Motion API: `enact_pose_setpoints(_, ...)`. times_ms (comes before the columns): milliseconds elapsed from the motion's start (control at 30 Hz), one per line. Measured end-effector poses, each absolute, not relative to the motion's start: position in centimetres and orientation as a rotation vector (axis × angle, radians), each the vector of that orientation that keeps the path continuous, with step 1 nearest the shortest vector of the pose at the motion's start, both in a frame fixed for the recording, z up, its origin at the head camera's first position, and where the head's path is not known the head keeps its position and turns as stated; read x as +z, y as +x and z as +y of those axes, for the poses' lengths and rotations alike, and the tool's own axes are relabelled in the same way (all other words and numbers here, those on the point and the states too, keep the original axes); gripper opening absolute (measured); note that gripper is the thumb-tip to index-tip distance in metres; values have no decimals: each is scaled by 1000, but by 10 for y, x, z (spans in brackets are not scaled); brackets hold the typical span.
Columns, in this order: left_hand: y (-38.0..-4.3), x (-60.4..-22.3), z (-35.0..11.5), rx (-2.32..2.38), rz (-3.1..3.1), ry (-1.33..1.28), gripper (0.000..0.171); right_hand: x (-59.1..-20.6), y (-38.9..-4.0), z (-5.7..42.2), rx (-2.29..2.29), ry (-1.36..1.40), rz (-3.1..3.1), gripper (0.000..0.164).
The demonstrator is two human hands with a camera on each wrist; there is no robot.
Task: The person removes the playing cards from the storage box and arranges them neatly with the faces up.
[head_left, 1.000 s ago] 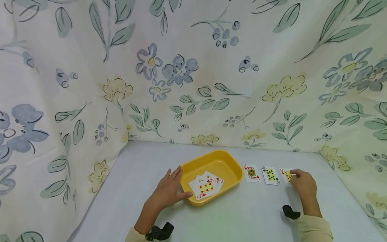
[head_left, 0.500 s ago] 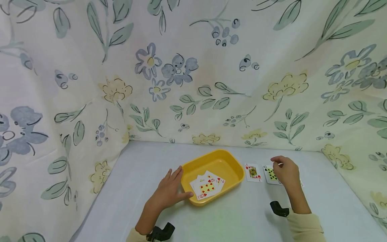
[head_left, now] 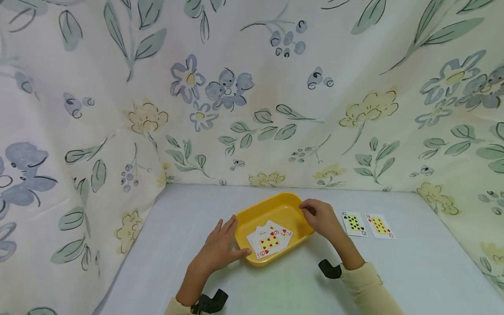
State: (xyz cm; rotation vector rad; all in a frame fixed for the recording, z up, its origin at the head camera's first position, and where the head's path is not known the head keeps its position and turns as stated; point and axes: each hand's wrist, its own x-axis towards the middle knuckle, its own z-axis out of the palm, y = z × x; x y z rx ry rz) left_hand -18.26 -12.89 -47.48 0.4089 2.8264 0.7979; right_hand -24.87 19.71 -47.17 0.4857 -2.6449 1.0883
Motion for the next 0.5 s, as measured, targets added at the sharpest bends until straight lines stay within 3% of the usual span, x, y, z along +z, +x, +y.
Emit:
enact_pose_setpoints(300,-181,-474,-129,792,2828,426,103,-488,-253,155,1075,1120,-2859,25)
enact_pose_setpoints(500,-180,-474,-131,824,2824,429,102,-488,-254,144,1050,1317,-2935,31)
